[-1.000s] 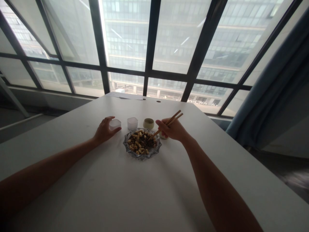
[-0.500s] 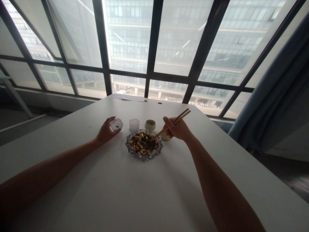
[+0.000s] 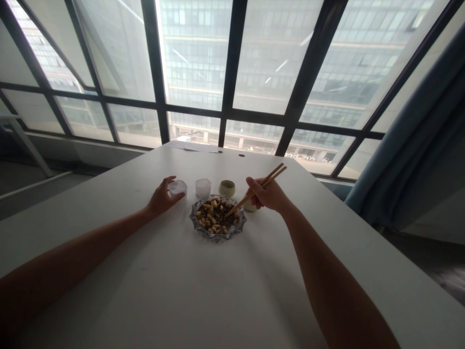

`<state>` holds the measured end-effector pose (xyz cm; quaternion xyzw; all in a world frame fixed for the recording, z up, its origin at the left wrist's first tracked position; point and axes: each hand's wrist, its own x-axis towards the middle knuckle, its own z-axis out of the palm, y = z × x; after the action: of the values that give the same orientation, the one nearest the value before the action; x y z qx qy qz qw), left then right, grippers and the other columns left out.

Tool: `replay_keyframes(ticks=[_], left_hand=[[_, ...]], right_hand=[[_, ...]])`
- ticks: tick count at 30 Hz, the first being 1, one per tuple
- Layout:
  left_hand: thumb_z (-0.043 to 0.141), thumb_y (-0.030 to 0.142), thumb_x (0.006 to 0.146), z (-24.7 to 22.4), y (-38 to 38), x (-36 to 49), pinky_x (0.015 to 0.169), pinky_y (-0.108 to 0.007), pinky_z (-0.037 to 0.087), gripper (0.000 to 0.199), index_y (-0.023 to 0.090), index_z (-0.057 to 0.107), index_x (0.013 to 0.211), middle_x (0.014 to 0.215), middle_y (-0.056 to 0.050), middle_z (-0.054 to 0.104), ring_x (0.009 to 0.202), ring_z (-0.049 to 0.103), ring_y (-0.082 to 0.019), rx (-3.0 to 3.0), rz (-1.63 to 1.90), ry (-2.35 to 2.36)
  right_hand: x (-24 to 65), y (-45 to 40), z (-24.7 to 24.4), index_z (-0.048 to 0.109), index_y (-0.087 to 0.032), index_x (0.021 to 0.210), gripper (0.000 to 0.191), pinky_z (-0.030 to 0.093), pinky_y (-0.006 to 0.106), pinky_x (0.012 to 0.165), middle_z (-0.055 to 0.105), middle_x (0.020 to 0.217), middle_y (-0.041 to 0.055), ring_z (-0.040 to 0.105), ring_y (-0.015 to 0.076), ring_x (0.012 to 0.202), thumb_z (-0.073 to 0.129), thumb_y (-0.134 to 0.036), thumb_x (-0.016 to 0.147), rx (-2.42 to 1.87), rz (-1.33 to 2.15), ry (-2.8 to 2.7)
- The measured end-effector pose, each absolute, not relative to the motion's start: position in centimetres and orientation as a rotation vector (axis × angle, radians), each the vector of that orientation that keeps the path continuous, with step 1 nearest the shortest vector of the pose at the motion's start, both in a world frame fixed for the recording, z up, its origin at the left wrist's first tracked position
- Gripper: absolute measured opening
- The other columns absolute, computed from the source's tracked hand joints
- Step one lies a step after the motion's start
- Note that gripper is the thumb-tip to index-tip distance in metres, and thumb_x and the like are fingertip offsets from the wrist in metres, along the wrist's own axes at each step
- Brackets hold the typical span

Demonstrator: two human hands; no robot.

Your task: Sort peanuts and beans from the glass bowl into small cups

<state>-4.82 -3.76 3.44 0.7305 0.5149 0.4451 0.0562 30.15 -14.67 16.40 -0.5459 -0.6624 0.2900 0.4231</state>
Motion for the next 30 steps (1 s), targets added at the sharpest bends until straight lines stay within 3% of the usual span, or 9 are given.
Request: replay_keyframes(ticks=[7,11,19,25,30], left_hand=[[0.073,0.065,0.071,6.9,-3.0,-4.4,0.104,-0.049,0.046,0.086,0.020,0.047,0.140,0.137,-0.016,0.060,0.126,0.057,-0.036,2.280,0.991,1.786],[0.062,0.068,0.082,10.1,-2.5,0.4,0.112,-0.051,0.036,0.079,0.019,0.049,0.141,0.142,-0.016,0.058,0.132,0.052,-0.036,2.616,0.900,1.611],[0.065,0.071,0.076,11.8,-0.7,11.1,0.113,-0.049,0.033,0.099,0.017,0.034,0.152,0.144,-0.021,0.057,0.135,0.051,-0.038,2.617,0.274,1.486],[0.076,0.054,0.069,11.0,0.2,12.8,0.098,-0.039,0.049,0.085,0.016,0.048,0.141,0.136,-0.018,0.062,0.122,0.062,-0.034,2.601,0.278,1.462],[0.078,0.031,0.070,10.4,0.6,12.4,0.109,-0.041,0.043,0.071,0.018,0.055,0.135,0.134,-0.014,0.064,0.123,0.060,-0.031,2.925,0.613,1.209]], right_hand=[[31.8,-13.5,16.1,0.064,-0.016,0.059,0.062,0.039,0.022,0.028,0.059,0.041,0.0047,0.047,0.0107,0.028,0.069,-0.076,0.073,-1.305,0.626,-1.367],[31.9,-13.6,15.9,0.065,-0.016,0.060,0.064,0.039,0.023,0.029,0.059,0.041,0.0044,0.048,0.0115,0.029,0.066,-0.079,0.073,-1.255,0.564,-1.430],[32.0,-13.7,15.8,0.065,-0.017,0.061,0.066,0.039,0.023,0.030,0.059,0.043,0.0041,0.049,0.0111,0.030,0.060,-0.080,0.077,-1.255,0.376,-1.375],[32.3,-13.6,15.7,0.064,-0.016,0.061,0.065,0.039,0.022,0.031,0.059,0.044,0.0042,0.051,0.0113,0.031,0.060,-0.079,0.078,-1.243,0.341,-1.351],[32.0,-13.7,15.8,0.064,-0.017,0.064,0.062,0.039,0.021,0.031,0.059,0.045,0.0034,0.051,0.0105,0.032,0.059,-0.076,0.082,-1.193,0.249,-1.319]])
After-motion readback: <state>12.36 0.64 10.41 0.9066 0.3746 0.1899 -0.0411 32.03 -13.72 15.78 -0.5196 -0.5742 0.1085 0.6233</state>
